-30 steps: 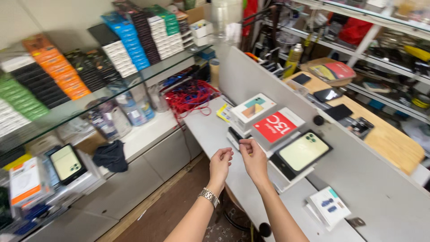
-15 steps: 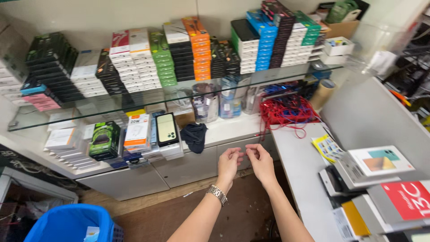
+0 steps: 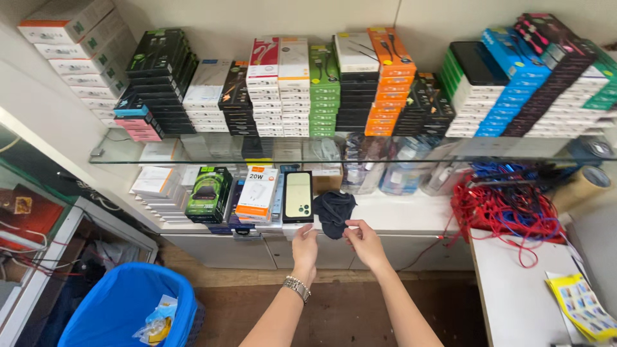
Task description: The person wipes the surfaces of several small product boxes with a dark cloth. They handle each box one at a time, turning it over to wipe multiple sides, then place it on a nearby counter. The person repeats this process for multiple boxes.
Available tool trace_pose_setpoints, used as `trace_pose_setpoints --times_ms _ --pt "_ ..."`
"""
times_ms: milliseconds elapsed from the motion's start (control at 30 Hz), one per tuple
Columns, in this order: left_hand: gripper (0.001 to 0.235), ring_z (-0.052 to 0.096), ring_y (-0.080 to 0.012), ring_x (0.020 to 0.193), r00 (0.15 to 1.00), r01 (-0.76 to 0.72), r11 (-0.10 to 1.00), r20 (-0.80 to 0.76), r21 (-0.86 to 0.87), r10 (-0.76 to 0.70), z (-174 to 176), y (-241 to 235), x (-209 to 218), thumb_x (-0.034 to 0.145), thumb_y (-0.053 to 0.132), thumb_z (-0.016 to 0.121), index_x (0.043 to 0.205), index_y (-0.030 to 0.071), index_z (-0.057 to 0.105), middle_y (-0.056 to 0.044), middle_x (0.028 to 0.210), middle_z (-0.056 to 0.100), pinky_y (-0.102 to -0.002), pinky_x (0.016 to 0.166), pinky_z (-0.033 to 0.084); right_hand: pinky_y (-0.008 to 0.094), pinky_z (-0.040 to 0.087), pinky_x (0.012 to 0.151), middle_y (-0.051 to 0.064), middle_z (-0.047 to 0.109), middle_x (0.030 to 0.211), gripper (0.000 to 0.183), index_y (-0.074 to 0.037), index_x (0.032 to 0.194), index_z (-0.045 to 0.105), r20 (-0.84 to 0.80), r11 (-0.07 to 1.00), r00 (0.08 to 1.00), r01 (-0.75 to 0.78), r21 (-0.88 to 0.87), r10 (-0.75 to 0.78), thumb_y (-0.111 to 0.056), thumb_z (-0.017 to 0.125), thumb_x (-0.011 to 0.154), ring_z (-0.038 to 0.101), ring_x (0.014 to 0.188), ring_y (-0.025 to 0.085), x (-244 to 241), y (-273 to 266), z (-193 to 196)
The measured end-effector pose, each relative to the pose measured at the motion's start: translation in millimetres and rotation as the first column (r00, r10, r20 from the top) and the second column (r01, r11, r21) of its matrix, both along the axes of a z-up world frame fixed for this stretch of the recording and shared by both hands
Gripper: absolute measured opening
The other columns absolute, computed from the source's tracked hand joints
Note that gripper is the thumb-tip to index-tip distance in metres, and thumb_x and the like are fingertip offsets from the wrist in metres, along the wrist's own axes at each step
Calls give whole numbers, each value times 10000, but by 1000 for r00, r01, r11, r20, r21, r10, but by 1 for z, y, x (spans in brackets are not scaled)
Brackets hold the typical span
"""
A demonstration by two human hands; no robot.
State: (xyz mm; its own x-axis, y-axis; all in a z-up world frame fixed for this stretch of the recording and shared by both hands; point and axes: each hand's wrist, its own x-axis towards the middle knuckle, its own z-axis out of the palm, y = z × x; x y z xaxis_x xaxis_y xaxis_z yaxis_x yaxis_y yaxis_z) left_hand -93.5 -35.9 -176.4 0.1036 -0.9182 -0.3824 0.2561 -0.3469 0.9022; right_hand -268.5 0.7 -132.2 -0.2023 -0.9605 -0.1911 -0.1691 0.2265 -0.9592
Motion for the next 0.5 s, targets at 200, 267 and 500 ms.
trace_pose_setpoints --times_ms 200,267,500 --pt "561 686 -241 968 935 -200 935 -227 293 272 -44 -54 25 945 129 618 1446 22 388 -128 1195 640 -323 864 547 347 605 766 86 776 1085 549 -73 1418 554 -131 980 984 -101 172 124 -290 680 929 743 971 201 -9 -75 -54" --pt "550 682 -261 982 879 -255 906 -310 337 363 -56 -65 29 940 129 643 1419 -46 437 -156 1208 597 -349 891 594 338 557 889 101 766 1184 646 -110 1490 449 -203 967 962 -139 212 183 -309 680 921 720 1082 228 -16 -99 -76" --pt "622 662 -278 957 771 -406 817 -327 410 547 -77 -96 19 930 274 700 1402 -59 469 -182 1245 533 -374 848 636 369 383 1171 167 427 1579 686 -190 1513 460 -457 860 732 -386 333 506 -410 703 910 459 1435 330 -38 -172 -181"
